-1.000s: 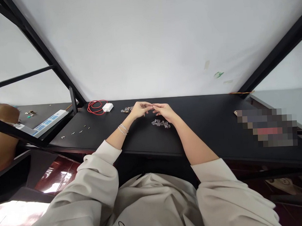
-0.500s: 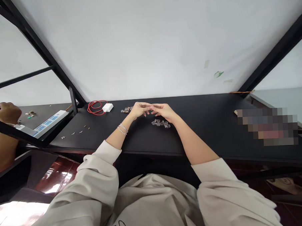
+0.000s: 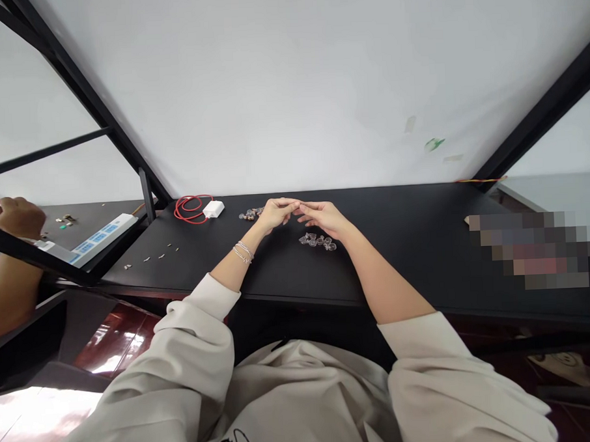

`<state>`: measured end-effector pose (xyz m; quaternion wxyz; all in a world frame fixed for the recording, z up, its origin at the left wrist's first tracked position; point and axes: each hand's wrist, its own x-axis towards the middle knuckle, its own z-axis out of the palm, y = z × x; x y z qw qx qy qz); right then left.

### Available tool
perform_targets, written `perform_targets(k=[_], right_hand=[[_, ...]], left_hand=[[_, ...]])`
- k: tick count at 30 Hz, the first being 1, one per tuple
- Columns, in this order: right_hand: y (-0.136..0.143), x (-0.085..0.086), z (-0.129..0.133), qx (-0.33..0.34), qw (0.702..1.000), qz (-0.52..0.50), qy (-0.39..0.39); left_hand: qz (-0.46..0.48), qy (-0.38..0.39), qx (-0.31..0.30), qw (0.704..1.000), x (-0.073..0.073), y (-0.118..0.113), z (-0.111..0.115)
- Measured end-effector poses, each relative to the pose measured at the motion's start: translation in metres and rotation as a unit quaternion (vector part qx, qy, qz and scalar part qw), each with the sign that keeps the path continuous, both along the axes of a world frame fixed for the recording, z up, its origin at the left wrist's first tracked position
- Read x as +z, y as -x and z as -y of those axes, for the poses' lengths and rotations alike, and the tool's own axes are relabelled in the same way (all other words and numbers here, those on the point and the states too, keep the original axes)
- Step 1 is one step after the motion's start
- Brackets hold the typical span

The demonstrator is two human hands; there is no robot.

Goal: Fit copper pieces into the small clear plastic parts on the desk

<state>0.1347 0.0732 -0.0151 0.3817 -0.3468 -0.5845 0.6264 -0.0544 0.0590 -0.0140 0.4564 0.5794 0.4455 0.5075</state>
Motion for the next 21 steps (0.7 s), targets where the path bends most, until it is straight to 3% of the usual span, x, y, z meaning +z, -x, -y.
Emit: perform_targets(k=[5,14,21], right_hand=[[0.002,-0.003,-0.004,-0.028,0.999,-0.014,0.004],[0.003,0.000,-0.005,-0.074,0.996,-0.051,0.005],[-0.001,0.013,0.000,-0.036,0.988,-0.141,0.052]], left_hand=[[-0.029,0.007,0.039,0.999,0.005,-0.003,0.004],[-0.074,-0.019,0.070,0.995,-0.001,-0.004,-0.002],[-0.079,-0.003,0.087,0.993,0.007,-0.004,0.005]])
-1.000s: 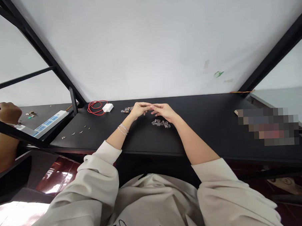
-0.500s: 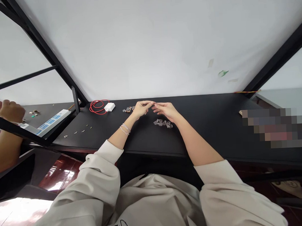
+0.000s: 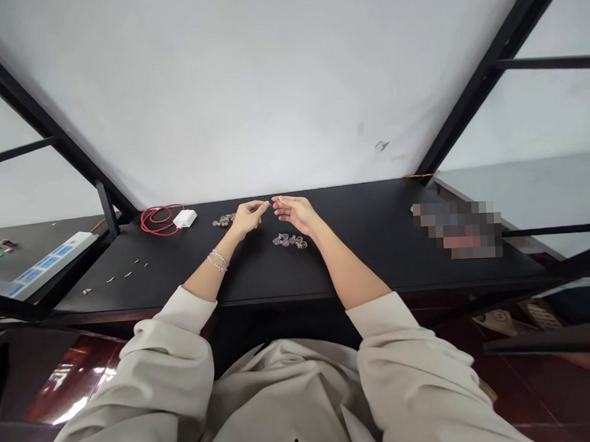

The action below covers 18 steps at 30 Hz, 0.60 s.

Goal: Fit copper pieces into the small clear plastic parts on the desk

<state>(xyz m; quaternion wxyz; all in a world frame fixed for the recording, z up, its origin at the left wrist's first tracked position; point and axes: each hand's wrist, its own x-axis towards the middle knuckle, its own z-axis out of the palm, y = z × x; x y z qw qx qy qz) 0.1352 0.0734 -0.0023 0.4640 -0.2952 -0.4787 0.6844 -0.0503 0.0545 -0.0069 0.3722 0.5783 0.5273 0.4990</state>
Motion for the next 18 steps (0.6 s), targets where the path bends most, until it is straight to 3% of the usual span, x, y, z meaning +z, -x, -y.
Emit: perform_targets(k=[18], right_hand=[[-0.0062,0.0072,0.0024,0.012,0.996,-0.085,0.035]], left_hand=[[-0.014,0.003,-0.012,1.000,-0.0045,0.0013,-0.0011]])
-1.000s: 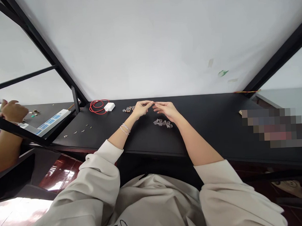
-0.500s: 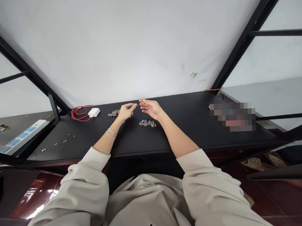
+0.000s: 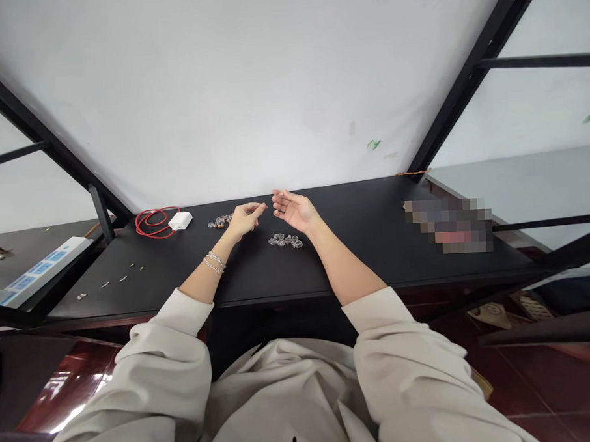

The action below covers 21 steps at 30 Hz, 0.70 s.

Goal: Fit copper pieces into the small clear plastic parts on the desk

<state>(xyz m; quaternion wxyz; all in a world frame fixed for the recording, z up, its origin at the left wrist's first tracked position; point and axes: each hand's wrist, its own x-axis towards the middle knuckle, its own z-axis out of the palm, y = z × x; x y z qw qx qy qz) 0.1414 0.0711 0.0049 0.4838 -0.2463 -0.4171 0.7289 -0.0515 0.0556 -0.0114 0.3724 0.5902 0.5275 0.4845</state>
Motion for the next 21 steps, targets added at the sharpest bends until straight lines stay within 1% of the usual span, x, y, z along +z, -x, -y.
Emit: perform_targets(k=[5,9,17,21], right_hand=[[0.000,0.000,0.001,-0.011,1.000,0.007,-0.018],[0.001,-0.002,-0.002,-0.020,0.999,0.000,-0.032],[0.005,-0.009,-0.010,-0.018,0.999,0.000,0.033],[0.005,-0.008,-0.009,-0.007,0.997,-0.016,0.077]], left_hand=[[-0.010,-0.004,-0.006,1.000,-0.002,0.000,-0.002],[0.000,-0.017,-0.002,1.000,-0.003,-0.001,-0.004],[0.004,-0.025,0.000,1.000,-0.007,0.000,-0.007],[0.006,-0.029,0.000,1.000,-0.005,-0.002,-0.005]])
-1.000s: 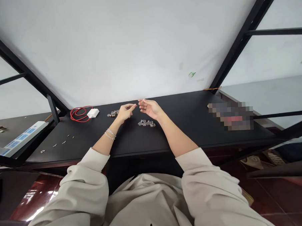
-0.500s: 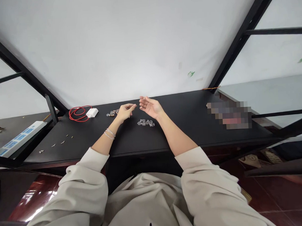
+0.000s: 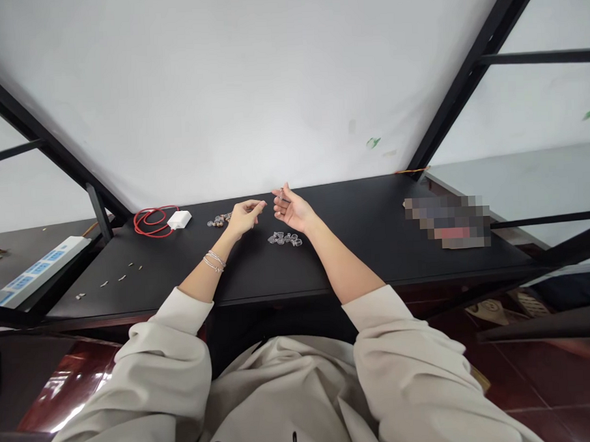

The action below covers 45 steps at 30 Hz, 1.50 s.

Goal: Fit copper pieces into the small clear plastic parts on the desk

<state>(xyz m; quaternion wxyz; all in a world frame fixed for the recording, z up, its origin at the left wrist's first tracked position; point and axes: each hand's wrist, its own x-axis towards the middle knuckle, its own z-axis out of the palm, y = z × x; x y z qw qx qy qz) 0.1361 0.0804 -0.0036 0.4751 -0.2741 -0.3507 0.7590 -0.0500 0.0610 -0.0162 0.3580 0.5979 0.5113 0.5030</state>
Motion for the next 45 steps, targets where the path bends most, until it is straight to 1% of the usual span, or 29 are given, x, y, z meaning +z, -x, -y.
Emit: perform_targets(k=[5,9,14,17,20,25,32,37,41,45], right_hand=[[0.000,0.003,0.003,0.013,1.000,0.022,0.008],[0.001,0.004,0.004,0.023,0.998,0.053,0.017],[0.006,0.003,0.008,0.030,0.990,0.138,-0.020],[0.009,0.003,0.013,0.033,0.982,0.183,-0.037],[0.012,0.004,0.016,0.037,0.977,0.203,-0.044],[0.014,0.006,0.018,0.044,0.977,0.204,-0.053],[0.015,0.003,0.017,0.046,0.979,0.184,-0.074],[0.015,-0.001,0.014,0.017,0.980,0.174,-0.096],[0.014,-0.002,0.013,-0.020,0.982,0.162,-0.100],[0.015,-0.002,0.011,-0.034,0.981,0.158,-0.107]], left_hand=[[0.009,-0.005,0.007,1.000,0.005,-0.001,0.002],[0.020,-0.034,0.012,0.999,0.004,0.000,0.001],[0.024,-0.072,-0.016,0.997,0.000,0.002,-0.001],[0.008,-0.077,-0.030,0.997,-0.001,0.004,-0.001],[-0.010,-0.069,-0.031,0.997,-0.001,0.004,-0.001],[0.004,-0.053,-0.034,0.998,-0.002,0.004,-0.001],[0.081,-0.015,-0.030,0.996,0.001,0.002,0.000],[0.089,0.006,-0.030,0.996,0.003,0.001,0.001],[0.083,0.002,-0.025,0.996,0.004,0.001,0.002],[0.084,-0.005,-0.026,0.996,0.004,0.001,0.002]])
